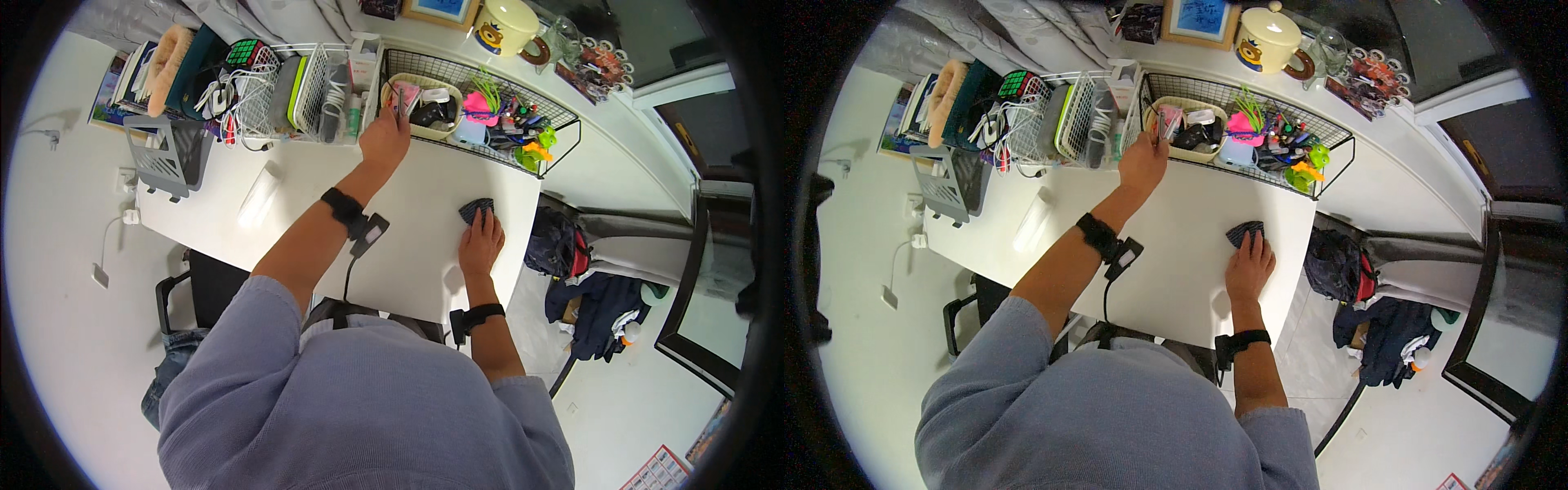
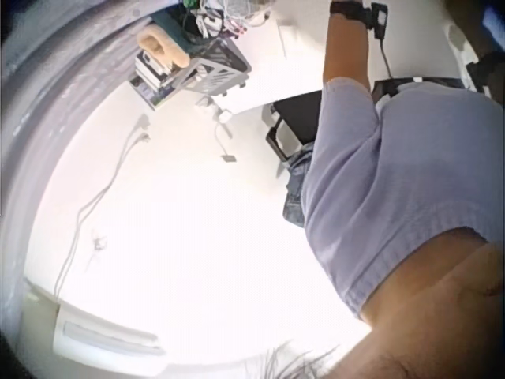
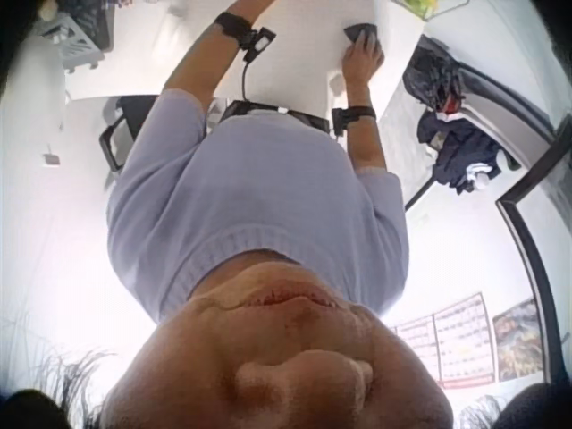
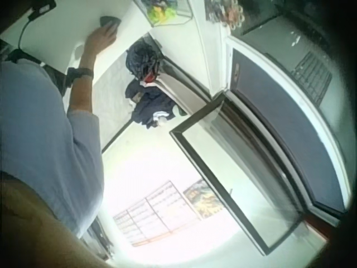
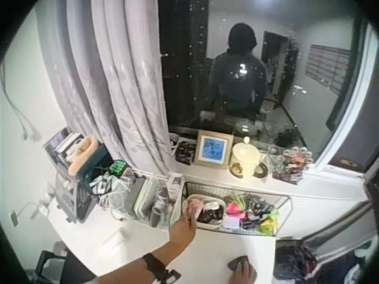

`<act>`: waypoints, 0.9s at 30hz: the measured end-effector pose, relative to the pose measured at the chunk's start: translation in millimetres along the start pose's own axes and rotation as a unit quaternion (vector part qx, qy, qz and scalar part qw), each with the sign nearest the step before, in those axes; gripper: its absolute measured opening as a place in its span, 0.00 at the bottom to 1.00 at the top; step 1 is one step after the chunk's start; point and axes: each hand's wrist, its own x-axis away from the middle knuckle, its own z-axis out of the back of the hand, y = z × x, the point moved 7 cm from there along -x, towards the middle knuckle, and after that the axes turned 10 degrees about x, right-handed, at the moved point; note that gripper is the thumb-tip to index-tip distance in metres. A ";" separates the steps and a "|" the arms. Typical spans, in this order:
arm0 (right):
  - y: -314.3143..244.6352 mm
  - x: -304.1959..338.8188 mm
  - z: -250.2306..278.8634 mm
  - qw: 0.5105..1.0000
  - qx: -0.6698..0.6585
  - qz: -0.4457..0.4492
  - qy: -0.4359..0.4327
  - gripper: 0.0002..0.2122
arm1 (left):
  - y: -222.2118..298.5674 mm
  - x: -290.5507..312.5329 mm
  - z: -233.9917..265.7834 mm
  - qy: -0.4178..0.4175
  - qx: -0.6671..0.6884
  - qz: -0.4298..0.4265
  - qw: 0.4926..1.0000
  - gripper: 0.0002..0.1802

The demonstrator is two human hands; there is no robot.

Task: The person wipes a white desk with a cloth, gathers coins, and moves between rooms. They then organize desk items including a plastic organizer, a mug, a framed photo, and small figurines, and finally coil a white cable.

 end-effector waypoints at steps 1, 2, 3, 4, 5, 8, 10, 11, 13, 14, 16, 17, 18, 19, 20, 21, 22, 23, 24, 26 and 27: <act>1.1 1.7 -0.3 1.000 -0.003 0.000 0.002 0.19 | -2.3 -4.1 -5.6 -0.003 -0.036 0.026 0.999 0.17; 1.8 5.5 0.5 1.000 -0.006 0.000 0.002 0.19 | -7.3 -6.5 -11.0 -0.007 -0.071 0.053 0.996 0.18; 2.8 7.7 1.1 1.000 -0.008 0.000 0.002 0.18 | -13.7 -8.2 -19.6 -0.004 -0.092 0.024 0.995 0.25; 6.9 13.0 0.1 1.000 -0.029 -0.010 -0.003 0.18 | -9.8 -5.7 -19.4 -0.005 -0.095 0.025 0.995 0.26; 12.6 19.4 0.5 0.999 -0.047 -0.020 -0.009 0.18 | -2.4 -1.2 -15.2 -0.007 -0.095 0.027 0.995 0.27; 30.4 28.9 -2.6 0.978 -0.164 -0.128 -0.022 0.18 | 0.5 16.0 -0.4 -0.005 -0.030 -0.017 0.999 0.20; 20.0 16.1 3.4 0.955 -0.241 -0.175 0.003 0.19 | -5.6 43.0 3.7 -0.091 0.014 -0.033 0.995 0.13; 0.0 -0.9 13.0 0.960 -0.242 -0.138 0.013 0.19 | -10.3 57.9 8.0 -0.103 0.020 -0.042 0.994 0.10; -60.8 -39.6 27.7 0.976 -0.217 0.018 0.019 0.20 | -23.8 84.8 12.4 -0.125 0.029 -0.051 0.990 0.08; -90.8 -53.1 19.9 0.967 -0.240 0.085 -0.025 0.21 | -28.7 94.4 14.2 -0.135 0.031 -0.053 0.989 0.07; -135.3 -62.6 8.3 0.952 -0.196 0.223 0.074 0.20 | -31.7 108.9 16.5 -0.167 0.024 -0.056 0.984 0.06; -139.0 -72.7 -0.1 0.956 -0.180 0.222 0.066 0.20 | -37.4 112.5 20.0 -0.178 0.018 -0.055 0.982 0.06; -139.9 -81.9 -8.0 0.960 -0.163 0.218 0.059 0.19 | -46.8 113.5 23.7 -0.175 0.014 -0.053 0.983 0.06; -137.7 -89.9 -16.7 0.964 -0.147 0.215 0.049 0.19 | -57.0 115.6 28.0 -0.174 0.010 -0.049 0.984 0.06; -122.1 -99.0 -30.1 0.980 -0.078 0.179 0.042 0.18 | -66.3 119.2 34.9 -0.172 0.007 -0.044 0.984 0.06; -93.4 -102.4 -33.7 0.984 -0.107 0.114 0.087 0.17 | -74.3 122.7 40.6 -0.174 0.006 -0.033 0.984 0.06; -65.9 -103.0 -32.2 0.989 -0.075 0.082 0.096 0.15 | -82.1 122.3 47.6 -0.171 0.005 -0.022 0.985 0.06; -38.3 -100.2 -35.5 0.990 0.012 0.066 0.125 0.14 | -88.2 120.9 53.9 -0.168 0.005 -0.014 0.986 0.06; 4.6 -104.0 -26.0 0.969 -0.217 -0.114 0.007 0.15 | -99.0 121.3 61.3 -0.157 0.001 -0.010 0.987 0.06; 71.8 -77.1 -27.0 0.970 -0.010 -0.117 0.213 0.14 | -106.7 121.5 72.0 -0.149 -0.008 -0.017 0.989 0.05; 96.7 -66.0 -19.6 0.968 0.044 -0.121 0.215 0.14 | -111.7 122.8 80.3 -0.140 -0.009 0.011 0.990 0.05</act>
